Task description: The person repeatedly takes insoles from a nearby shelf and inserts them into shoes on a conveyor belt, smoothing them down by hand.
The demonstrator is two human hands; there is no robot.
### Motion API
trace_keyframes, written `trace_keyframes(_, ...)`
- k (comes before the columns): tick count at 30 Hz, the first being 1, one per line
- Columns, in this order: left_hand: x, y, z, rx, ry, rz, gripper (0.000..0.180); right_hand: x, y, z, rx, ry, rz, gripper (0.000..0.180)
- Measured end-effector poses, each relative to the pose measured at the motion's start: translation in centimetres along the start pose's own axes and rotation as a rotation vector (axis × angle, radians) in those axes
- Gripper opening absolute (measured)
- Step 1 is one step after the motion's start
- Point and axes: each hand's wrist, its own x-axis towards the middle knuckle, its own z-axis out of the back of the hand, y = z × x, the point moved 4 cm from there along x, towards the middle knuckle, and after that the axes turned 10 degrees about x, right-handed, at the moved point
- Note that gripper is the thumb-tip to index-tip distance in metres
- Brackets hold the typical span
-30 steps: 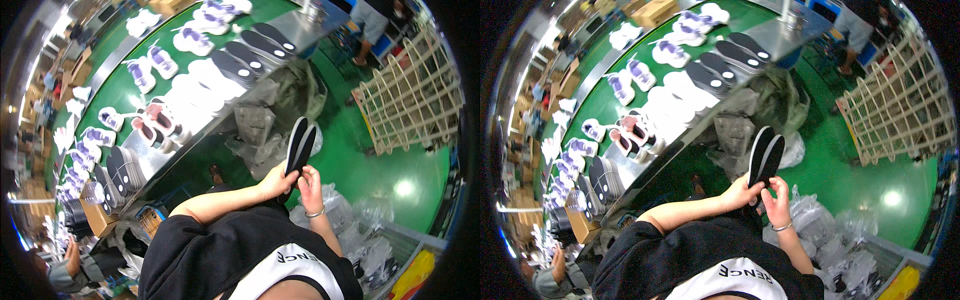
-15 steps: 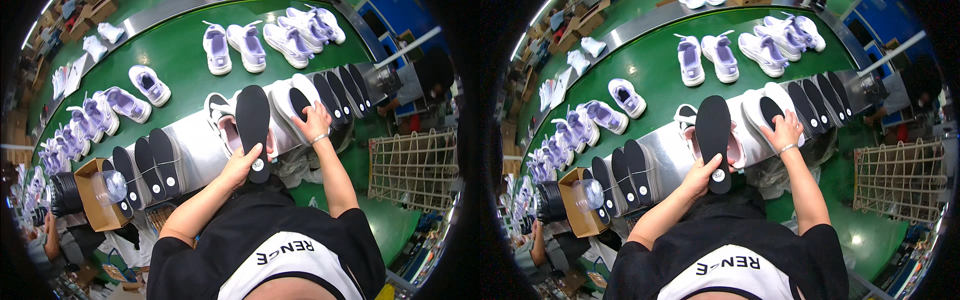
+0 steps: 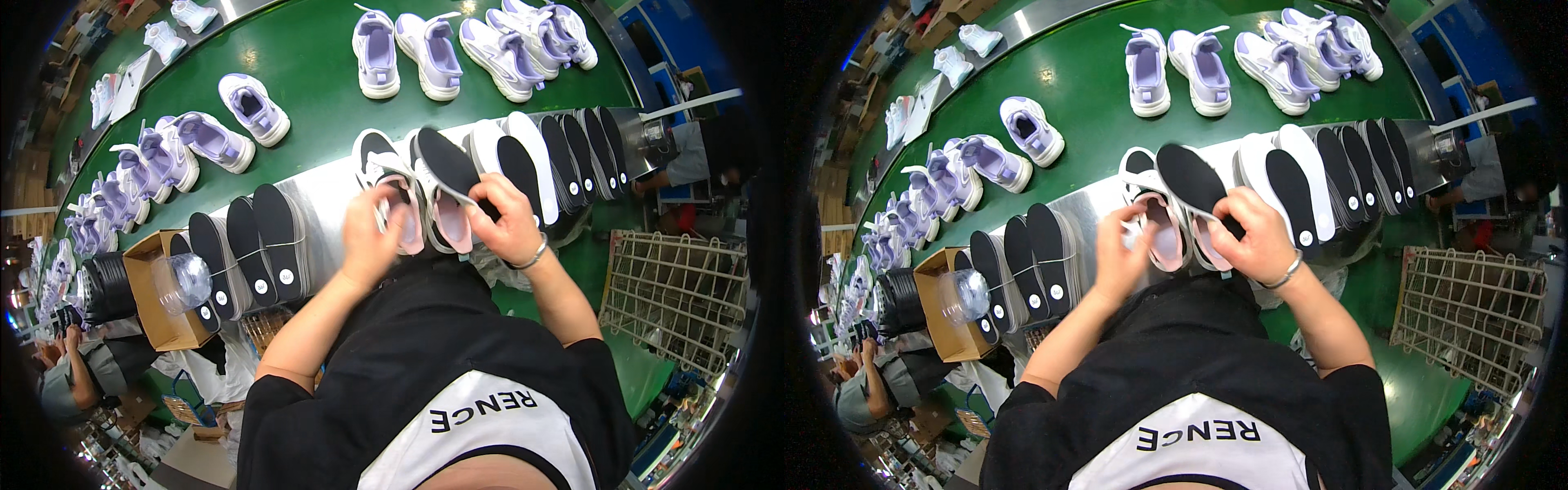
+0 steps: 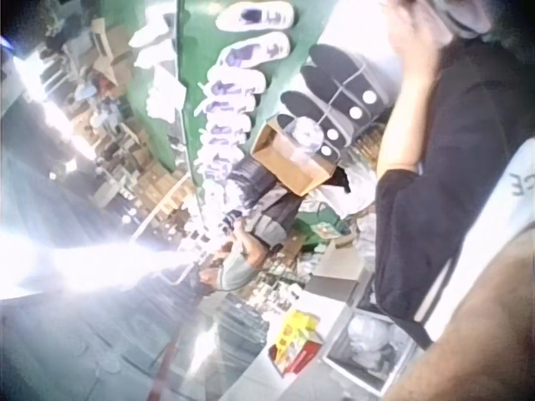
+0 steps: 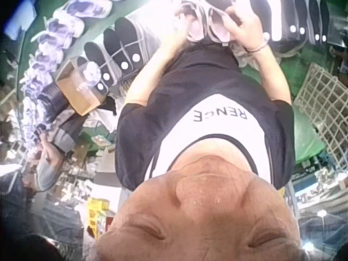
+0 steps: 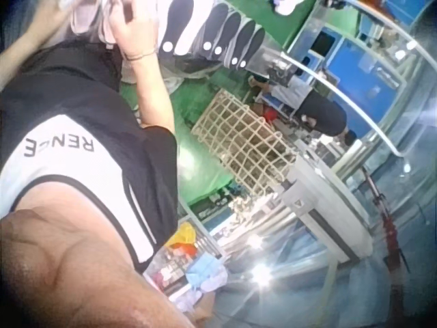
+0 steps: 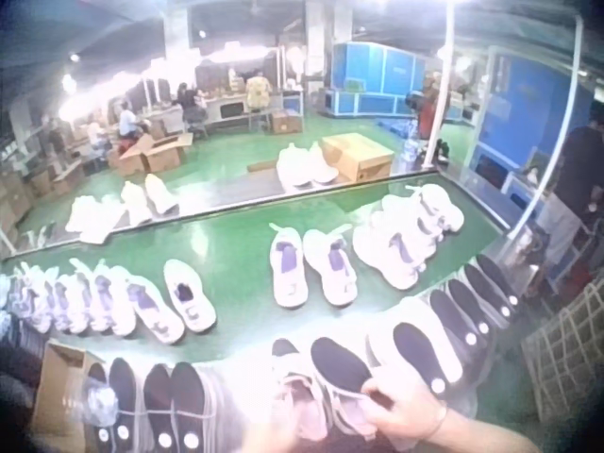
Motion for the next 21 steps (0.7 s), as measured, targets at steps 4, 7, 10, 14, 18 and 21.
trace_keyframes(4, 2.7, 3.1, -1.3, 0.000, -0.016, -0.002, 0.039, -1.8, 0.6, -2.5, -0.427, 0.481, -0.003, 0.014)
trace_keyframes(7, 4.1, 4.5, -4.1, -0.037, 0.235, 0.088, 0.020, -1.8, 0.8, -5.7, -0.679, 0.663, -0.002, 0.012)
trace_keyframes(10, 4.1, 4.4, -4.6, -0.114, 0.188, 0.247, 0.015, -0.6, -0.3, -8.4, -0.822, 0.733, -0.110, 0.012)
trace_keyframes(14, 3.5, 5.5, -5.0, -0.138, 0.138, 0.365, 0.010, 1.3, -3.1, -11.5, -0.805, 0.601, -0.249, 0.017)
trace_keyframes(18, 3.3, 7.4, -6.0, -0.503, 0.072, 0.415, 0.012, 1.0, -4.3, -12.4, -0.701, 0.549, -0.248, 0.018)
trace_keyframes(21, 3.2, 7.7, -6.5, -0.268, 0.085, 0.381, 0.010, -0.6, -3.0, -11.4, -0.714, 0.499, -0.224, 0.020)
